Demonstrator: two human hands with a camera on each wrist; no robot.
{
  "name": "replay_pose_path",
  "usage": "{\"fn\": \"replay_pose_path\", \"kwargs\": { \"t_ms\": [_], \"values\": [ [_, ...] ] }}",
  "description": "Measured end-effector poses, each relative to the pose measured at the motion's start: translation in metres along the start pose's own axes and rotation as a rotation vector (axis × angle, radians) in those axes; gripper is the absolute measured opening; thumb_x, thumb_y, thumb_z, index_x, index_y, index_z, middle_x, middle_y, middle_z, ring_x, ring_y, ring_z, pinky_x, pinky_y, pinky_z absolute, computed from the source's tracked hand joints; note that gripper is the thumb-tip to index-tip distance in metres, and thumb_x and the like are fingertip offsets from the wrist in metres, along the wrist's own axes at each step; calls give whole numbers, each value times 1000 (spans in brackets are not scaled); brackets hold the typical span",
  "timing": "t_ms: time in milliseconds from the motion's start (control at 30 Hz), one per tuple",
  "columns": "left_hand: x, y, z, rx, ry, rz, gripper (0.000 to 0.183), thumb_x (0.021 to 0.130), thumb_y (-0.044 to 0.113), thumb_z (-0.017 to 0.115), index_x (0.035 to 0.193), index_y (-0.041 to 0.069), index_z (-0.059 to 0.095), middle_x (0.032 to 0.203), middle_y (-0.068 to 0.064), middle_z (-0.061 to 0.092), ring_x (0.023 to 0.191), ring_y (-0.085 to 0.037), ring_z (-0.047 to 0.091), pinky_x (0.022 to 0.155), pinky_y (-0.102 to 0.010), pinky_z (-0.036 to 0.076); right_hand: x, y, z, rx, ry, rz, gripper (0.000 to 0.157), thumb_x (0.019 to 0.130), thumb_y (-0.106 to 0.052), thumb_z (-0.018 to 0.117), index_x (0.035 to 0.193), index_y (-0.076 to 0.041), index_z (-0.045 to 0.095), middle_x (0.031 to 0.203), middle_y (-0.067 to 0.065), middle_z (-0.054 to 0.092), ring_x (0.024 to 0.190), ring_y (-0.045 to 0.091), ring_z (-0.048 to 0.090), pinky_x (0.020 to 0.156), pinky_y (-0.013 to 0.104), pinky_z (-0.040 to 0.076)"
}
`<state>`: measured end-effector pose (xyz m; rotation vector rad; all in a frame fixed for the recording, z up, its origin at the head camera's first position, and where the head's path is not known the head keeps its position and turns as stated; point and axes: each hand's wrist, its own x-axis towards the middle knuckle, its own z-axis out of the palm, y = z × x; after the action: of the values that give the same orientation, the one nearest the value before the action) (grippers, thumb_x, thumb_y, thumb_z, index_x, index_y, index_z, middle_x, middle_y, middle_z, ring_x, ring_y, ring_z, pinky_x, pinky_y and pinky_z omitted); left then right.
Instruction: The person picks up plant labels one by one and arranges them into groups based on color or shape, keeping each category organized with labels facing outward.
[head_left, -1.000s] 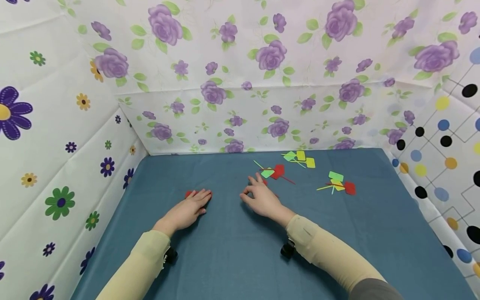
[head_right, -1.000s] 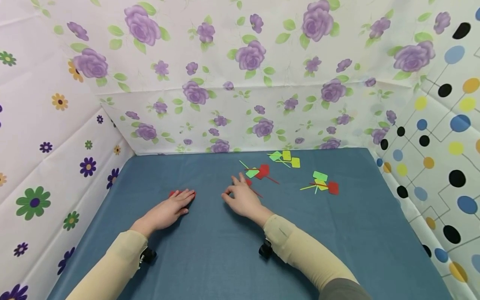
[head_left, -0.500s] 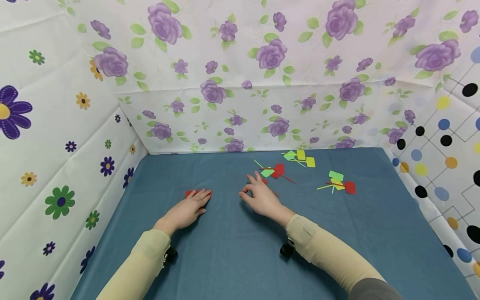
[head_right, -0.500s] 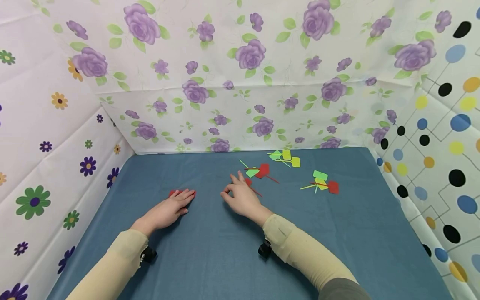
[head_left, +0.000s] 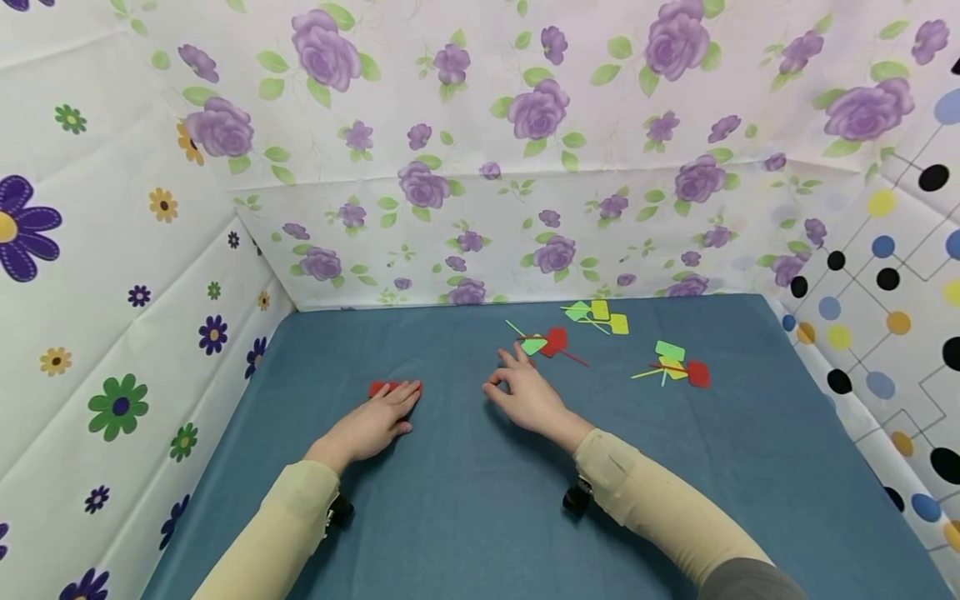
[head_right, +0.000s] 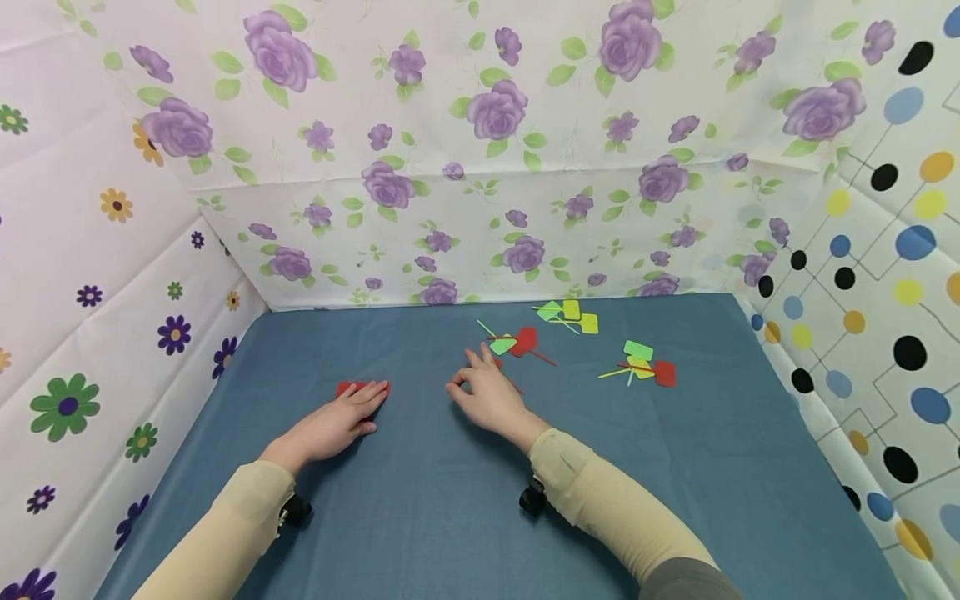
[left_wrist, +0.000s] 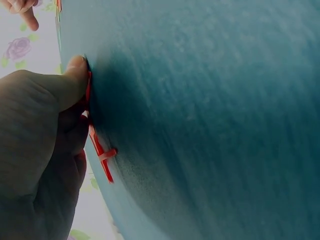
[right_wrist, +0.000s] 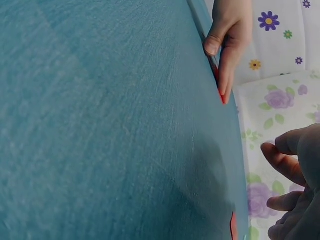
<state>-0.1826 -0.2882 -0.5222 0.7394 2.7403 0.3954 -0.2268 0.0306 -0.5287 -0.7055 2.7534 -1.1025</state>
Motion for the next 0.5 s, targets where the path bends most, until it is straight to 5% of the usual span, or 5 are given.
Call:
{"fn": "replay_pose_path", "kwargs": {
  "t_ms": [500],
  "values": [
    [-4, -1, 2, 53, -14, 35, 68, 113, 21, 59, 168, -2, 27, 176, -20, 20, 162, -38, 19, 132, -59, 15, 2, 3, -10, -20, 16, -21, 22, 108, -33, 69, 107, -16, 82, 166, 22, 41, 164, 38, 13, 120, 59, 44]
  ]
}}
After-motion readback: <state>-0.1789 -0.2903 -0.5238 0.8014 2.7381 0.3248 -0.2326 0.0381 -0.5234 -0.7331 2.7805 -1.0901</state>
